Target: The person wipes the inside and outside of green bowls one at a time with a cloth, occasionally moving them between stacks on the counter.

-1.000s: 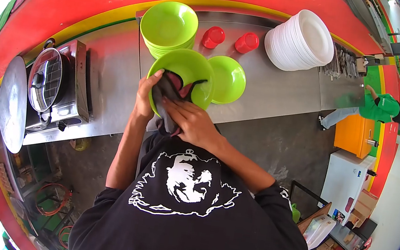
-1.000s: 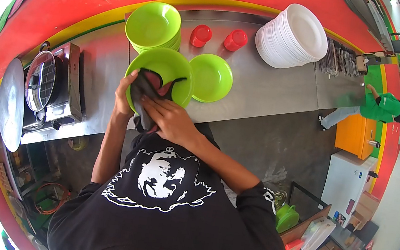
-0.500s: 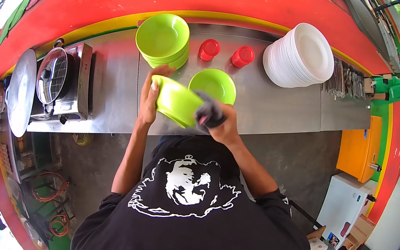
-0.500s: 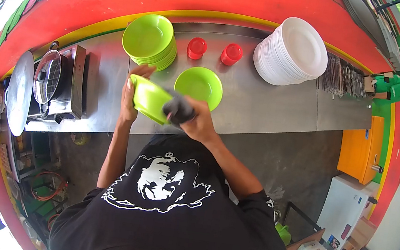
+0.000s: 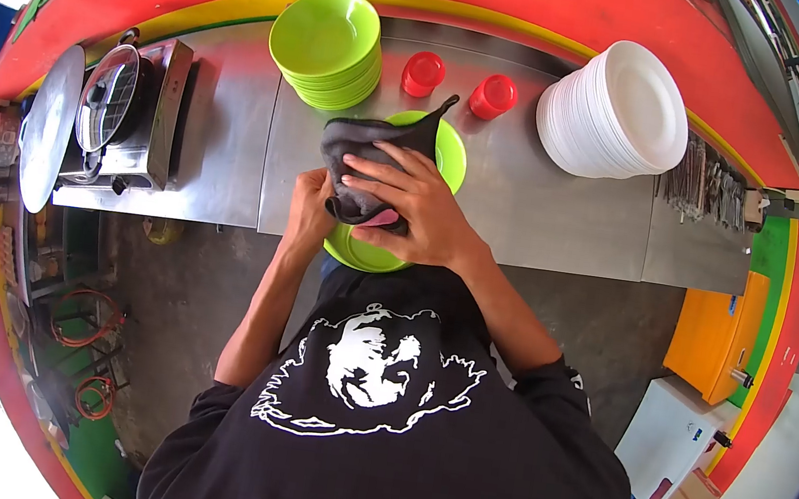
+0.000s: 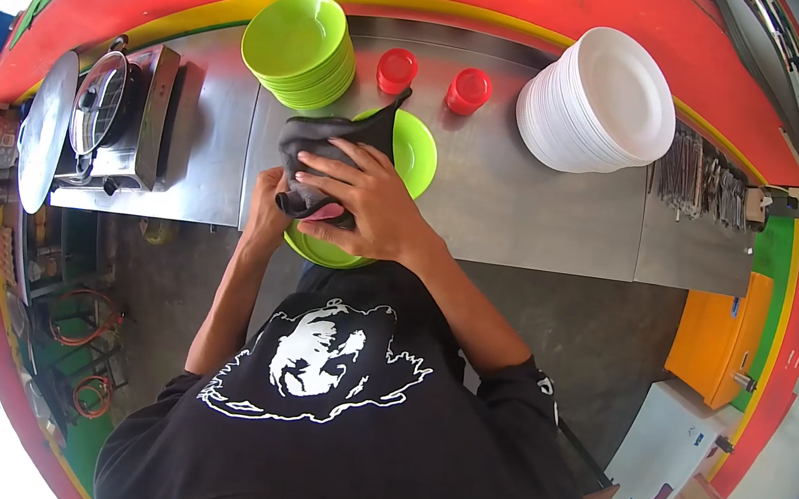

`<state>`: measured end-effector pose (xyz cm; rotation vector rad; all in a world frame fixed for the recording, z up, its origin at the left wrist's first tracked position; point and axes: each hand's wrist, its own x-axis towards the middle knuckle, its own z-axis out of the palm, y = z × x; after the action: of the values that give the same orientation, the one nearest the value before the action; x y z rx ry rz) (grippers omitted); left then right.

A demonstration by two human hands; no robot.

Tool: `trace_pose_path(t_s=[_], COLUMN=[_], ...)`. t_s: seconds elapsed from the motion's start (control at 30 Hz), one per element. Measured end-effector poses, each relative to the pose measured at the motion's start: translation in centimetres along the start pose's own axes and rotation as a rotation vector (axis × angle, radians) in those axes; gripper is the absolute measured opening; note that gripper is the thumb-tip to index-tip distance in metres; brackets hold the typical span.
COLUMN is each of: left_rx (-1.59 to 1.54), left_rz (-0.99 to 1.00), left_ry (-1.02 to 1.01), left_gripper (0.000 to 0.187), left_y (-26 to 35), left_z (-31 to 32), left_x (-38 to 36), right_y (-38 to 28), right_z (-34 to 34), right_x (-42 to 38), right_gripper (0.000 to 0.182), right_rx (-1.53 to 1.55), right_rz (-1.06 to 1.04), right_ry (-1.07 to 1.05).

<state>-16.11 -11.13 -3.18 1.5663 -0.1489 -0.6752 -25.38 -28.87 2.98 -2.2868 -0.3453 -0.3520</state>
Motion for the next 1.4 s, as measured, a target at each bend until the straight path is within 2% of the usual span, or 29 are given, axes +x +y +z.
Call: trace_pose_path(t_s=[0.07, 0.1, 0.2, 0.23, 0.33, 0.37, 0.47, 0.5, 0.6, 0.7, 0.77, 0.87, 0.9, 1.03, 1.1, 1.2, 1.27, 1.3, 1.4], left_rx=[-0.147, -0.108, -0.217, -0.308, -0.447, -0.488, -0.538, -0.531, -0.546, -0.437, -0.351, -0.199, -0.136, 0.017, 0.076, -0.047, -0.085, -0.136, -0.352], left_rz=[-0.052, -0.054, -0.223, -0.228, -0.24, -0.245, -0.193, -0.255, -0.214, -0.217, -0.153, -0.12, -0.145, -0.133, -0.124, -0.119, -0.118, -0.118, -0.16], left_ry=[0.02, 0.053, 0.157, 0.191, 0.352, 0.377, 0.469, 0.478, 0.433, 0.436, 0.323, 0.157, 0.106, -0.012, -0.072, -0.03, -0.024, -0.002, -0.052], left_gripper=[0.045, 0.05, 0.058, 0.063, 0.063, 0.067, 0.071, 0.074, 0.07, 0.069, 0.066, 0.065, 0.065, 0.063, 0.061, 0.062, 0.061, 0.06, 0.056], left_y=[1.8, 1.8, 3.0, 3.2, 3.2, 2.3, 0.8, 1.6, 2.0, 2.9, 2.9, 2.9, 3.3, 3.0, 3.3, 5.1, 4.6, 4.3, 3.8], left_z=[1.1, 1.0, 0.8, 0.9, 1.8, 1.9, 3.3, 3.8, 4.0, 4.3, 3.9, 2.6, 2.1, 2.2, 2.0, 3.0, 2.6, 2.7, 2.5], left_x=[-0.8, -0.8, -0.9, -1.0, -1.6, -1.5, -2.0, -2.2, -2.9, -3.3, -3.2, -3.2, -3.1, -2.6, -2.5, -3.1, -3.1, -3.1, -3.5], right_y=[0.7, 0.9, 0.9, 1.2, 0.0, 0.0, -0.9, -1.3, -0.1, 1.1, 1.8, 1.9, 1.0, 1.4, 2.0, 2.0, 1.8, 1.8, 2.8], right_z=[-0.5, -0.7, -0.3, 0.3, 3.1, 3.9, 6.2, 6.5, 7.1, 6.2, 4.9, 1.1, 0.2, -1.5, -1.1, -0.2, 0.6, 1.0, 1.3], right_x=[-0.6, -1.0, -2.9, -3.9, -5.9, -6.6, -7.3, -7.5, -8.0, -7.2, -6.1, -4.9, -4.3, -3.5, -3.6, -4.2, -4.5, -4.7, -5.6], right_gripper=[0.057, 0.06, 0.068, 0.08, 0.088, 0.096, 0.098, 0.099, 0.098, 0.092, 0.084, 0.073, 0.06, 0.052, 0.054, 0.057, 0.058, 0.058, 0.058], right_rx=[0.07, 0.106, 0.124, 0.111, 0.054, 0.01, -0.051, -0.059, 0.034, 0.1, 0.132, 0.123, 0.154, 0.182, 0.217, 0.319, 0.467, 0.441, 0.55], right_rz=[-0.021, -0.032, 0.047, 0.046, 0.118, 0.134, 0.144, 0.144, 0.131, 0.154, 0.128, -0.002, 0.005, -0.017, 0.011, 0.146, 0.255, 0.26, 0.367], right_ry=[-0.007, -0.011, 0.108, 0.084, 0.195, 0.146, 0.212, 0.17, 0.207, 0.374, 0.504, 0.344, 0.342, 0.011, 0.06, 0.191, 0.31, 0.374, 0.373])
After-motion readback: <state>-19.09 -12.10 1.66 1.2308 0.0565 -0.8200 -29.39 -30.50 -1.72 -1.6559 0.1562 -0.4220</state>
